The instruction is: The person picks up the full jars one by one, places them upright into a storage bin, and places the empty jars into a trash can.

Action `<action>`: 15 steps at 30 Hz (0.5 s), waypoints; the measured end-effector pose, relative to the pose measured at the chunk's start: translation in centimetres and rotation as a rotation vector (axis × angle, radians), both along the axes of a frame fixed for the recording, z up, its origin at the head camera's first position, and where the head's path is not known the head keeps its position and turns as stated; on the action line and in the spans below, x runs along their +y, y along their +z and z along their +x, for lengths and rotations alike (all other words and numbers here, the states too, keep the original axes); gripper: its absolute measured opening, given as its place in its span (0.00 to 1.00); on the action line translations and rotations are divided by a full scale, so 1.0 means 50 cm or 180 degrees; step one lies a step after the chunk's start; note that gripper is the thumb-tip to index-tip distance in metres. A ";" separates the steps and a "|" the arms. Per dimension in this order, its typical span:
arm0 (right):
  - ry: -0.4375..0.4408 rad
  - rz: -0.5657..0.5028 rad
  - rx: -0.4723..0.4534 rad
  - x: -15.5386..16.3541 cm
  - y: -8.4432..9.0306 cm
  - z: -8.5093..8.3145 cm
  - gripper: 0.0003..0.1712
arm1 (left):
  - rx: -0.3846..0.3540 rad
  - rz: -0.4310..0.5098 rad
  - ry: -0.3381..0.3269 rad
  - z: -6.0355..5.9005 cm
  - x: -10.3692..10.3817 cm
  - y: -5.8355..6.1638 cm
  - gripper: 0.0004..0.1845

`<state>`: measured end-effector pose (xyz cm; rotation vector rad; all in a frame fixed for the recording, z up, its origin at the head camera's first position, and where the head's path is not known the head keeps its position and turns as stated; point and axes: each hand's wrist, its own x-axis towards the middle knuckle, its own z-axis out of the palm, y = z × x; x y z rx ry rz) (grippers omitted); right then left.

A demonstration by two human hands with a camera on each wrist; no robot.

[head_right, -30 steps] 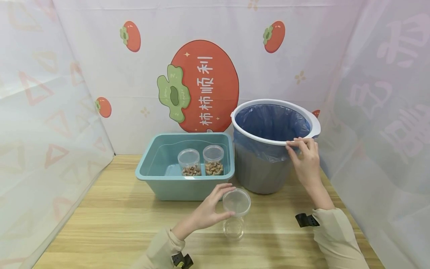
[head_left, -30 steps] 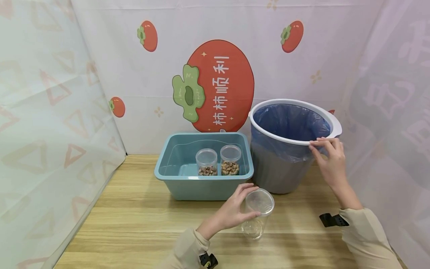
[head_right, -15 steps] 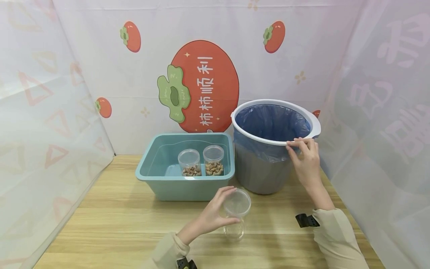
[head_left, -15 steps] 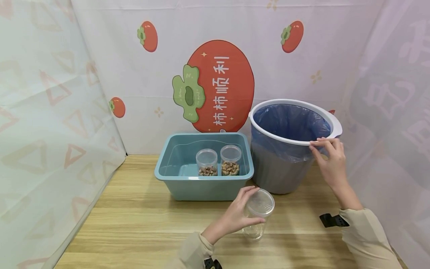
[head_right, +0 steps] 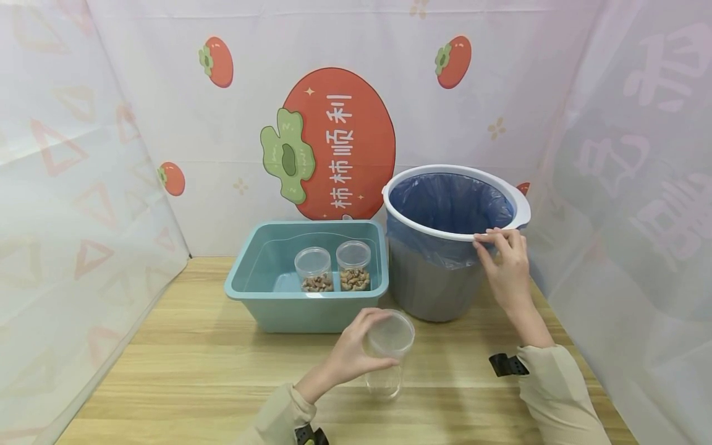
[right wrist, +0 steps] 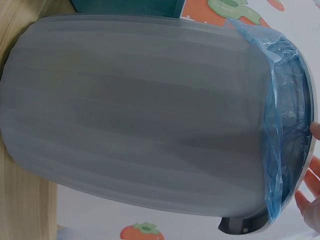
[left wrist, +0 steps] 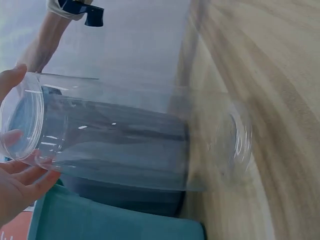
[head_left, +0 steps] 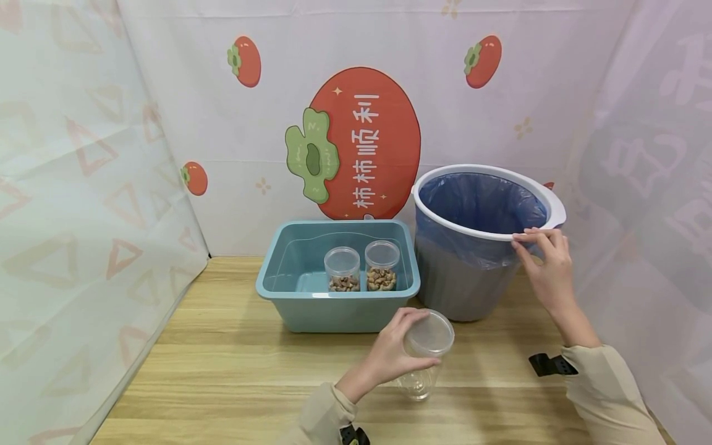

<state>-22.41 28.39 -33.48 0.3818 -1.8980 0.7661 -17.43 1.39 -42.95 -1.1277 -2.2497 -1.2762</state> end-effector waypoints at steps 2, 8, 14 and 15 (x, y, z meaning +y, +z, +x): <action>0.0001 -0.0008 0.0012 0.000 0.000 0.000 0.14 | 0.0030 0.0022 0.0031 -0.002 -0.004 0.007 0.39; 0.0015 0.0002 0.0000 -0.003 0.003 0.002 0.14 | 0.0073 0.0198 0.0042 -0.003 -0.018 0.032 0.37; 0.0028 -0.0023 0.0006 -0.003 0.004 0.003 0.14 | 0.0073 0.0384 0.0127 -0.003 -0.035 0.058 0.36; 0.0021 -0.0023 0.0007 -0.003 0.004 0.003 0.14 | 0.0052 0.0420 0.0156 -0.003 -0.037 0.062 0.36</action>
